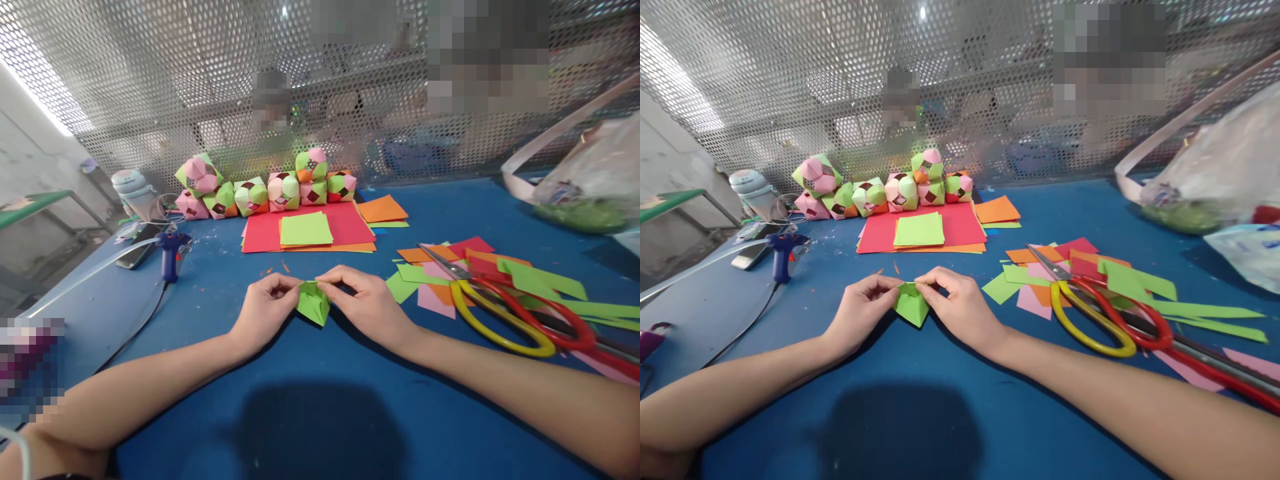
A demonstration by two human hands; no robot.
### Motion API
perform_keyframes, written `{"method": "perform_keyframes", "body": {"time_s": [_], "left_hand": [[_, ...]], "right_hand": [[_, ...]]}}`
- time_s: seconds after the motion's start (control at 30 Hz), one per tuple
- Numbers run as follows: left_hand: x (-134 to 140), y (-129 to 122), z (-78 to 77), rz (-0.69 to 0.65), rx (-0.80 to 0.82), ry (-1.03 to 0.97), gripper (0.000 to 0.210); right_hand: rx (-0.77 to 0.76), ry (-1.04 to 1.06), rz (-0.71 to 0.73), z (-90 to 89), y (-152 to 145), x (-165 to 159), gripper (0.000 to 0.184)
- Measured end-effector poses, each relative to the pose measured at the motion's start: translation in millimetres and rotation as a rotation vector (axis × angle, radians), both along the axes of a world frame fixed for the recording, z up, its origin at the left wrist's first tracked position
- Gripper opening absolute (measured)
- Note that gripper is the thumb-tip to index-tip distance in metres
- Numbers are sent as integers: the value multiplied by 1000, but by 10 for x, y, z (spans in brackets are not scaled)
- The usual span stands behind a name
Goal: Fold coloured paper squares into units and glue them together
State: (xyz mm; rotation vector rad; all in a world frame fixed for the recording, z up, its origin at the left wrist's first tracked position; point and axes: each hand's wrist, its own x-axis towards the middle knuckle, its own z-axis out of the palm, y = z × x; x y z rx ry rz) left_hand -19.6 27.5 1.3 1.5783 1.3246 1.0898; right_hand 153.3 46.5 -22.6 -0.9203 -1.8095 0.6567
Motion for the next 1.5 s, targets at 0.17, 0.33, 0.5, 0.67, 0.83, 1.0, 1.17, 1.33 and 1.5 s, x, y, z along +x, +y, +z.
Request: {"method": "perform_keyframes", "body": {"time_s": [0.17, 0.33, 0.5, 0.67, 0.83, 1.0, 1.17, 1.33, 1.5], "left_hand": [[19, -7, 22, -75, -20, 58, 22], [3, 2, 18, -50, 5, 46, 24], [-6, 15, -1, -11, -51, -43, 28], [4, 11, 2, -43, -82, -60, 29], [9, 12, -7, -34, -82, -51, 29], [3, 10, -16, -60, -44, 5, 26], [-5, 4, -6, -54, -25, 35, 25], [-6, 2, 3, -32, -23, 27, 25], [-5, 6, -8, -42, -63, -15, 26]], "right_hand": [[-3, -15, 68, 33, -22, -12, 13], [-4, 9, 38, 26, -33, -9, 17], [-80, -10, 47, 49, -25, 2, 18], [-56, -16, 15, 55, -22, -4, 18], [-39, -14, 1, 33, -20, -9, 15], [-59, -2, 18, 18, -15, -2, 15], [-130, 22, 46, 44, -29, -2, 14], [-150, 27, 92, 73, -31, 6, 18], [-202, 56, 65, 62, -14, 5, 17]]}}
